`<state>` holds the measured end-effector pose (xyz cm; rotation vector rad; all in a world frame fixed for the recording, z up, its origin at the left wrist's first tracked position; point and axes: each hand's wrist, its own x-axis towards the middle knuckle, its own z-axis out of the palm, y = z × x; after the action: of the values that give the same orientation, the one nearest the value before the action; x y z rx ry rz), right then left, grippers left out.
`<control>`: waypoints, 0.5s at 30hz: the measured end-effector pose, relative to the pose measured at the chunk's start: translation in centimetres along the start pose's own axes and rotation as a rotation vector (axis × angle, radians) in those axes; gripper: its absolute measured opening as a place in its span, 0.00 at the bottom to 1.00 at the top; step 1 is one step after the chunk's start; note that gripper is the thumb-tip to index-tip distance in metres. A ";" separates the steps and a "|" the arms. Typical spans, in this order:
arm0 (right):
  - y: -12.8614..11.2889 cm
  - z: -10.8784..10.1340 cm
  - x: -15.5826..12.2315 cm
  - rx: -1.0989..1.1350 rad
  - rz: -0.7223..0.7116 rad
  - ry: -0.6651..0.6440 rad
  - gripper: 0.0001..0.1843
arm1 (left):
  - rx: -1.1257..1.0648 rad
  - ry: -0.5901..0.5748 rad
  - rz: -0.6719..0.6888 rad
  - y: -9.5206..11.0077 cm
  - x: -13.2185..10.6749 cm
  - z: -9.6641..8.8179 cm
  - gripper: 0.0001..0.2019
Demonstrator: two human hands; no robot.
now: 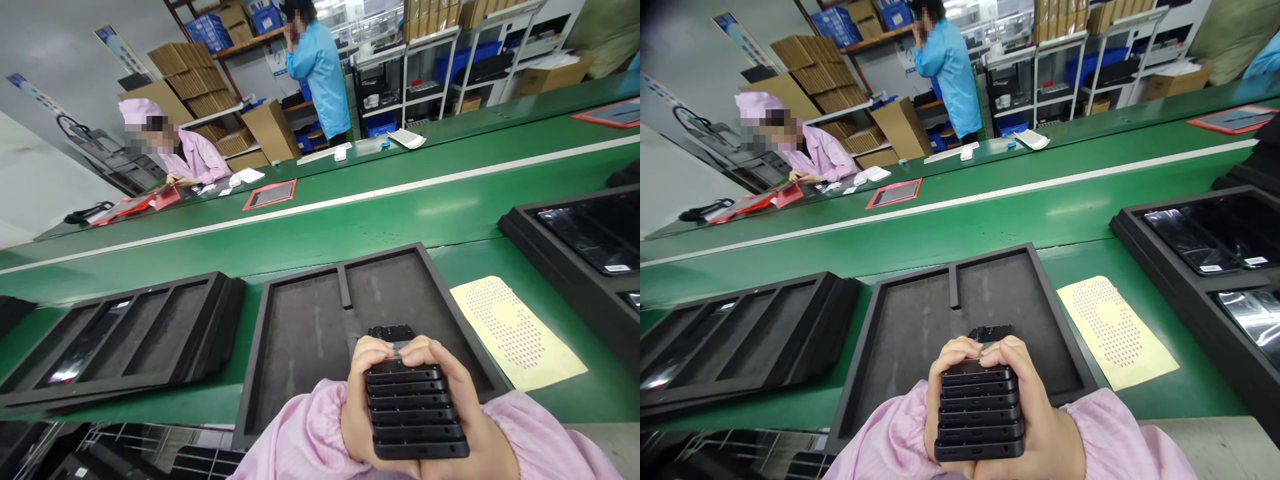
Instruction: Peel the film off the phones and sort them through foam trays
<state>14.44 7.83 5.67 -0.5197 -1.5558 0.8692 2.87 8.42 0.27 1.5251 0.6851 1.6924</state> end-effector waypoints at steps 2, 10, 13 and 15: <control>-0.1 -0.1 0.0 -0.051 -0.024 -0.010 0.31 | -0.043 0.058 0.026 0.3 0.3 0.7 0.16; 0.5 -0.3 -0.8 -0.207 -0.048 0.034 0.34 | -0.183 0.356 0.002 1.2 1.2 3.8 0.14; 0.8 -0.4 -1.4 -0.201 -0.019 0.031 0.36 | -0.166 0.375 0.005 1.6 1.4 4.3 0.19; 0.9 -0.4 -1.6 -0.211 -0.010 0.038 0.37 | -0.174 0.432 -0.027 1.8 1.7 4.7 0.15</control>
<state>14.93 7.28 3.96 -0.6752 -1.6232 0.6871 7.12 8.27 3.41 1.0331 0.7481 2.0261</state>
